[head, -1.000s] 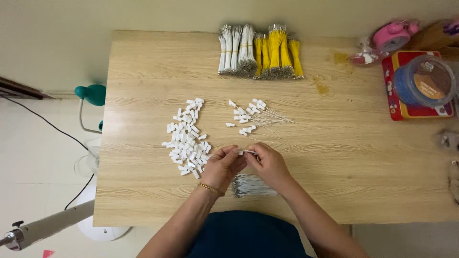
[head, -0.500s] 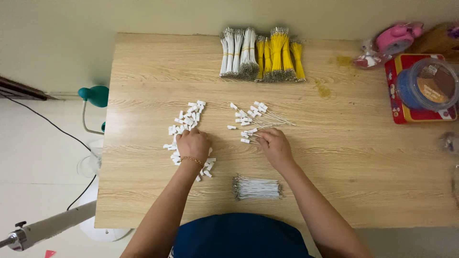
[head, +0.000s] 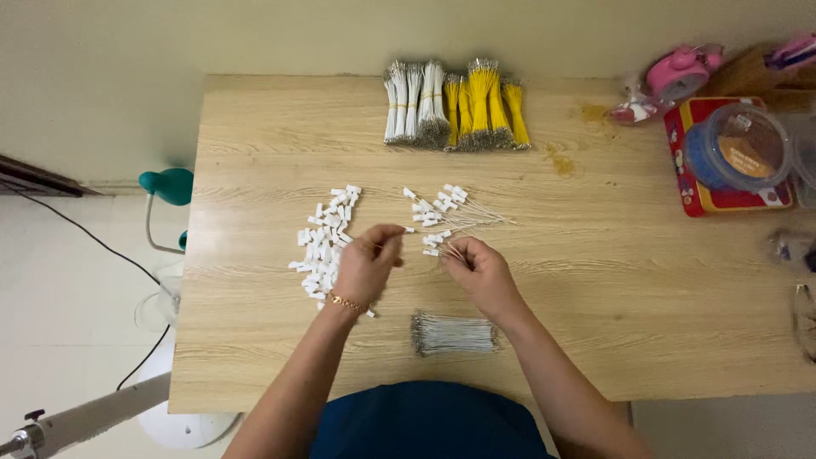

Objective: Manually attaching plastic connectors to the ends of small electrical wires at a workbench.

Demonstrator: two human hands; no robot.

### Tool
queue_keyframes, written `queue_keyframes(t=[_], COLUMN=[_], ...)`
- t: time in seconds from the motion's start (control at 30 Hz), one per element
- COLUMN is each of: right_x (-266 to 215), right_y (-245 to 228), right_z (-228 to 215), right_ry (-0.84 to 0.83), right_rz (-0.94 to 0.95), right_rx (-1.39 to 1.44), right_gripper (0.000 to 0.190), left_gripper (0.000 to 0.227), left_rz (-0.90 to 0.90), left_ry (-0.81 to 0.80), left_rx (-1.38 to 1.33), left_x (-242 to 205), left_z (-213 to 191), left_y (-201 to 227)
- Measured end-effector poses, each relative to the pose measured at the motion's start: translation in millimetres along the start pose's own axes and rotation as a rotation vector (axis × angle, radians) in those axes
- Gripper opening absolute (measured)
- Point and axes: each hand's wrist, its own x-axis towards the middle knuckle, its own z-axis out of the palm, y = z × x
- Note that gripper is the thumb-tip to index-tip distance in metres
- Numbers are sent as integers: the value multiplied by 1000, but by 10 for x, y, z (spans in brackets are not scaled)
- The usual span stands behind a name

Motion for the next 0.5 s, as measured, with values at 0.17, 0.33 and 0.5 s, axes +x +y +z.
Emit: queue_keyframes(t=[0.17, 0.33, 0.5], right_x=[-68, -150, -145], right_y=[-175, -362, -351], right_z=[39, 72, 117], right_ry=[34, 35, 72], right_rz=[33, 45, -79], right_rx=[-14, -88, -229], right_gripper=[15, 15, 14], left_gripper=[23, 20, 16], left_rz=[-101, -101, -89], left_ry=[-92, -79, -81], left_rx=[-406, -566, -540], left_x=[-219, -283, -291], left_z=[194, 259, 303], left_y=[176, 155, 116])
